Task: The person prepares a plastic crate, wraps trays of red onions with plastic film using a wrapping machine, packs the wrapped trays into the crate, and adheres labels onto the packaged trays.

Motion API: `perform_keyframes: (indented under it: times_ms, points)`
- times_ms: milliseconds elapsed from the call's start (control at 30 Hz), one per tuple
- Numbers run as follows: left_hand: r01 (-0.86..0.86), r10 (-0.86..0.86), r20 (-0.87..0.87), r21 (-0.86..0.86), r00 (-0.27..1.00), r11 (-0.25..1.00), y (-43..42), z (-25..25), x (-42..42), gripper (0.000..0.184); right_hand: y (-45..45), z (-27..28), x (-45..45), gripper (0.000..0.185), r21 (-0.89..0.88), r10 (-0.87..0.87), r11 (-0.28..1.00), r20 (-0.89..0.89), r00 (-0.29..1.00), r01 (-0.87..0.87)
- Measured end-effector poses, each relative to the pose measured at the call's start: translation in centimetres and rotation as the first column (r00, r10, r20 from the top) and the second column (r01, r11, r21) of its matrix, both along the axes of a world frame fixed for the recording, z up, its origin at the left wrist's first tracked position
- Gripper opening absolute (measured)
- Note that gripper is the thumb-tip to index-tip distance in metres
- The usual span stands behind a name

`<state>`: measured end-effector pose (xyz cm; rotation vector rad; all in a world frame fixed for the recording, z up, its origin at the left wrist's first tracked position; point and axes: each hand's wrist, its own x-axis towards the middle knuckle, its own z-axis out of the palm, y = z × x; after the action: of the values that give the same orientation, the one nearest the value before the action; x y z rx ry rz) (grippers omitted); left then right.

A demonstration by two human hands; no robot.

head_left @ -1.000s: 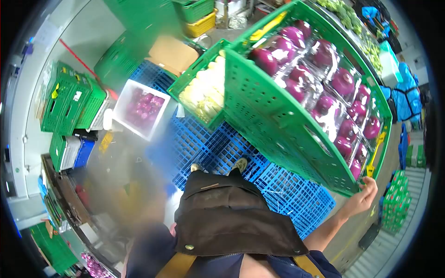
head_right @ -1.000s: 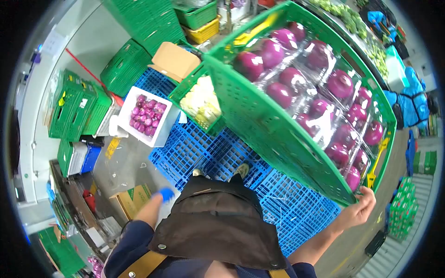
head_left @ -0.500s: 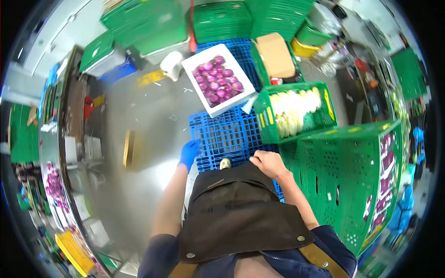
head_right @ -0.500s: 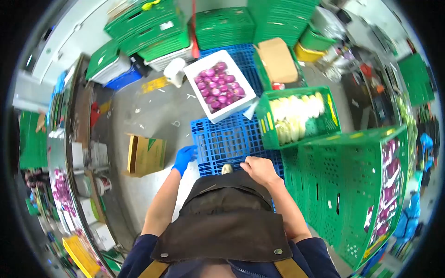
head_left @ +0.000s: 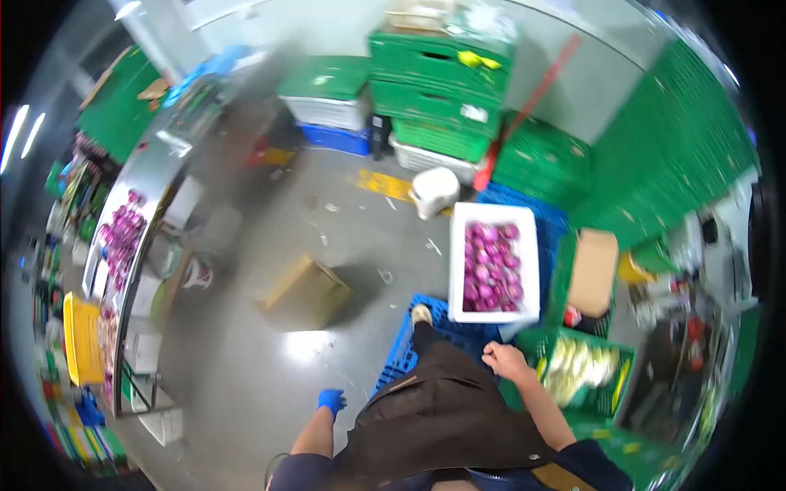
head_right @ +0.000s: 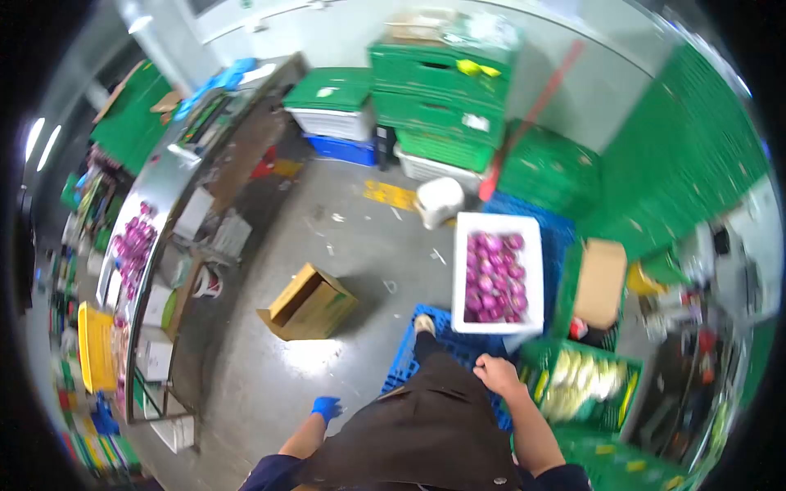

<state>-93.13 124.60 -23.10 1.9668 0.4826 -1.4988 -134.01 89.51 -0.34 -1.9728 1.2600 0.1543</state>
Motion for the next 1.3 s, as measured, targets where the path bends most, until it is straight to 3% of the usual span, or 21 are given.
perform_keyframes:
  times_ms: [100, 133, 233, 300, 400, 500, 533, 700, 767, 833, 867, 933, 967, 1033, 1100, 1167, 1233, 1300]
  points:
    - [-0.247, 0.252, -0.051, 0.089, 0.966, 0.965, -2.1, 6.3, 0.8, 0.039, -7.8, -0.7, 4.9, 0.023, 0.014, 0.072, 0.997, -0.078, 0.994, -0.071]
    - [-0.295, 0.303, -0.061, 0.119, 0.951, 0.948, -3.6, 8.2, 1.1, 0.041, -10.0, 0.1, 6.8, 0.022, -0.066, 0.11, 0.992, -0.018, 0.994, -0.11]
    - [-0.408, 0.402, -0.097, -0.052, 0.91, 0.911, -10.9, 7.7, 3.8, 0.038, -17.0, 1.9, 14.7, 0.024, 0.131, 0.019, 0.991, 0.06, 0.998, -0.027]
    - [-0.25, 0.264, 0.118, -0.123, 0.957, 0.96, -18.3, 9.2, 5.2, 0.034, -21.1, 0.2, 19.0, 0.026, -0.045, 0.225, 0.974, 0.073, 0.972, -0.222]
    - [-0.102, 0.201, 0.295, -0.318, 0.934, 0.943, -26.9, 11.8, 8.0, 0.03, -26.5, 2.5, 27.7, 0.029, -0.085, 0.416, 0.907, 0.031, 0.909, -0.413]
    - [0.066, 0.122, 0.464, -0.368, 0.878, 0.928, -31.7, 9.5, 12.2, 0.028, -31.7, 0.9, 35.3, 0.03, -0.108, 0.451, 0.89, 0.076, 0.889, -0.442]
    - [0.037, 0.136, 0.442, -0.36, 0.887, 0.932, -32.6, 7.9, 13.9, 0.025, -33.5, 0.4, 37.5, 0.03, -0.131, 0.465, 0.882, 0.086, 0.881, -0.453]
    - [-0.167, 0.165, -0.029, -0.238, 0.986, 0.957, -34.9, 0.3, 25.0, 0.02, -43.0, -2.4, 47.8, 0.028, -0.055, 0.352, 0.936, 0.132, 0.927, -0.348]
    - [-0.187, 0.178, -0.066, -0.162, 0.982, 0.969, -36.4, -4.2, 31.1, 0.018, -47.1, -7.6, 50.5, 0.028, -0.03, 0.316, 0.949, 0.121, 0.941, -0.315]
    - [-0.117, 0.124, 0.044, -0.151, 0.991, 0.982, -38.4, -9.6, 38.0, 0.017, -50.6, -13.6, 53.1, 0.026, -0.082, 0.334, 0.94, 0.028, 0.942, -0.331]
    - [0.022, 0.01, 0.168, -0.19, 0.986, 0.982, -39.2, -12.7, 41.3, 0.016, -52.5, -15.4, 54.7, 0.026, -0.098, 0.348, 0.932, -0.032, 0.937, -0.349]
    - [0.267, -0.145, 0.408, -0.261, 0.901, 0.928, -43.2, -13.7, 47.1, 0.02, -55.3, -16.2, 58.8, 0.025, -0.064, 0.346, 0.937, 0.041, 0.938, -0.343]
    - [-0.269, 0.305, 0.078, -0.304, 0.949, 0.914, -48.2, -9.7, 49.2, 0.027, -56.5, -16.0, 61.0, 0.024, -0.044, 0.34, 0.94, 0.079, 0.937, -0.337]
    - [-0.167, 0.2, 0.149, -0.206, 0.969, 0.964, -56.9, -4.9, 53.5, 0.031, -60.8, -13.4, 66.8, 0.023, -0.079, 0.325, 0.946, 0.198, 0.925, -0.316]
    - [-0.04, 0.095, 0.162, -0.315, 0.982, 0.948, -64.4, -1.1, 57.5, 0.03, -65.4, -12.1, 72.5, 0.022, -0.095, 0.257, 0.966, 0.239, 0.936, -0.241]
    - [0.112, 0.016, 0.265, -0.459, 0.964, 0.881, -70.0, 0.6, 61.0, 0.031, -71.6, -14.2, 78.7, 0.02, -0.108, 0.185, 0.982, 0.362, 0.914, -0.156]
    - [0.114, 0.054, 0.305, -0.505, 0.951, 0.856, -75.0, 1.9, 64.1, 0.031, -78.7, -15.9, 86.3, 0.017, -0.209, 0.178, 0.974, 0.493, 0.851, -0.083]
    - [0.06, 0.084, 0.278, -0.474, 0.957, 0.879, -77.5, 1.4, 66.1, 0.031, -84.5, -15.5, 94.9, 0.02, -0.208, 0.116, 0.978, 0.468, 0.876, -0.018]
